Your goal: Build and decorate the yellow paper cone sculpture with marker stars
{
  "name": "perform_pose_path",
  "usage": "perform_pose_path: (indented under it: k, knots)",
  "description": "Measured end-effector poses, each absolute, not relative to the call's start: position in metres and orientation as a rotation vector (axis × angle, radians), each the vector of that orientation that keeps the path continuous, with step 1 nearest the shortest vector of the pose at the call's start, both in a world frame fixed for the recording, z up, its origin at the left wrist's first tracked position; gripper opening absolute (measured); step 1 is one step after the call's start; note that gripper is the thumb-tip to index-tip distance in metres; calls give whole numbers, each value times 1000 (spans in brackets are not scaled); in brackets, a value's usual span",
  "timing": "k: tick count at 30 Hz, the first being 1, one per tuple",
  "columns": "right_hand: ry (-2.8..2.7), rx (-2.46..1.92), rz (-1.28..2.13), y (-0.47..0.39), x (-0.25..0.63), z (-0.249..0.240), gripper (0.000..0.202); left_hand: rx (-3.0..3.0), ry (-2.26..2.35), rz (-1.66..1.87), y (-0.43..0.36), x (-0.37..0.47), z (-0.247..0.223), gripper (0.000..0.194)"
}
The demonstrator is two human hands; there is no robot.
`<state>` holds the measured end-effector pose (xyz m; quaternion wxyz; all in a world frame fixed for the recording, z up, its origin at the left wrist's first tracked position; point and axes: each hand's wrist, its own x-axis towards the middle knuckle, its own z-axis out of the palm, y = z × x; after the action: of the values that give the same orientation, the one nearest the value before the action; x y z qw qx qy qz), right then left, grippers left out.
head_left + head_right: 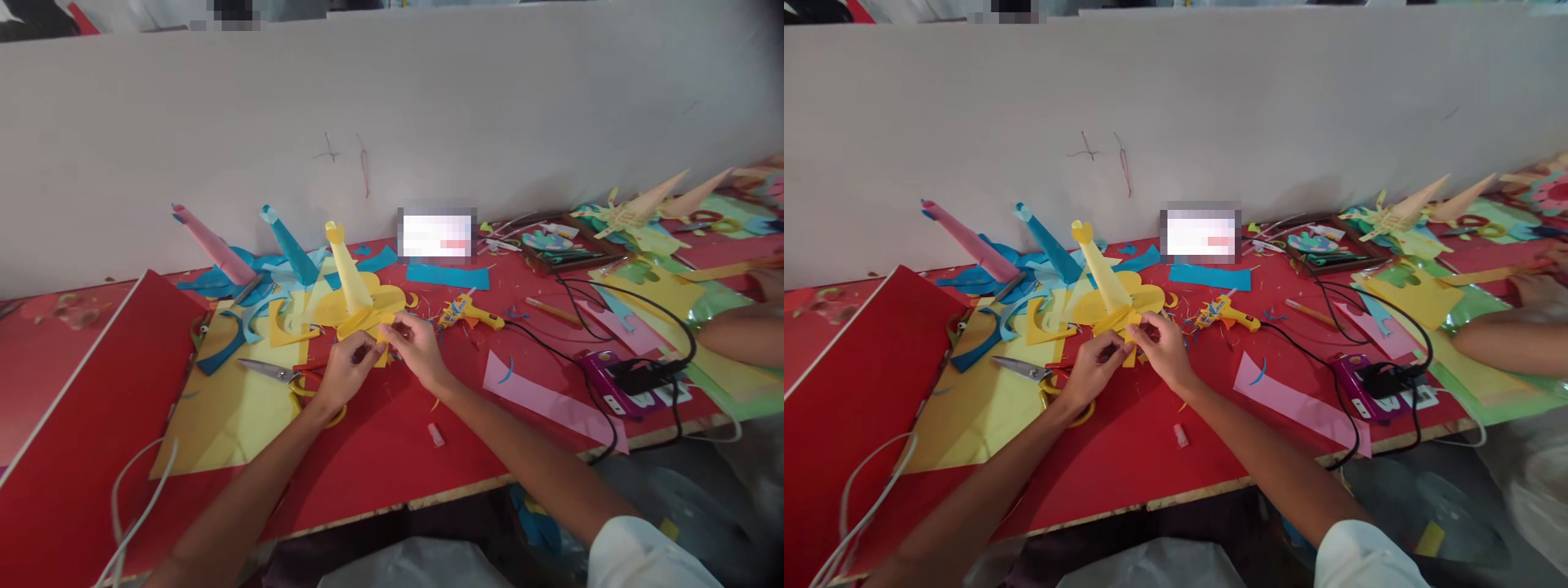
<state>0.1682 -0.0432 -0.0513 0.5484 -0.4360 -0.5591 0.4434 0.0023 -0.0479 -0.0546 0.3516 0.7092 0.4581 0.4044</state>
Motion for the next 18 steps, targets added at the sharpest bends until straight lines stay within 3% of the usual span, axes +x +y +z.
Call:
perform_pose_path:
  k: [18]
  knots:
    - [-1173, -1075, 854, -42, 180, -42, 36, 1997, 1135, 925, -50, 5, -51, 32]
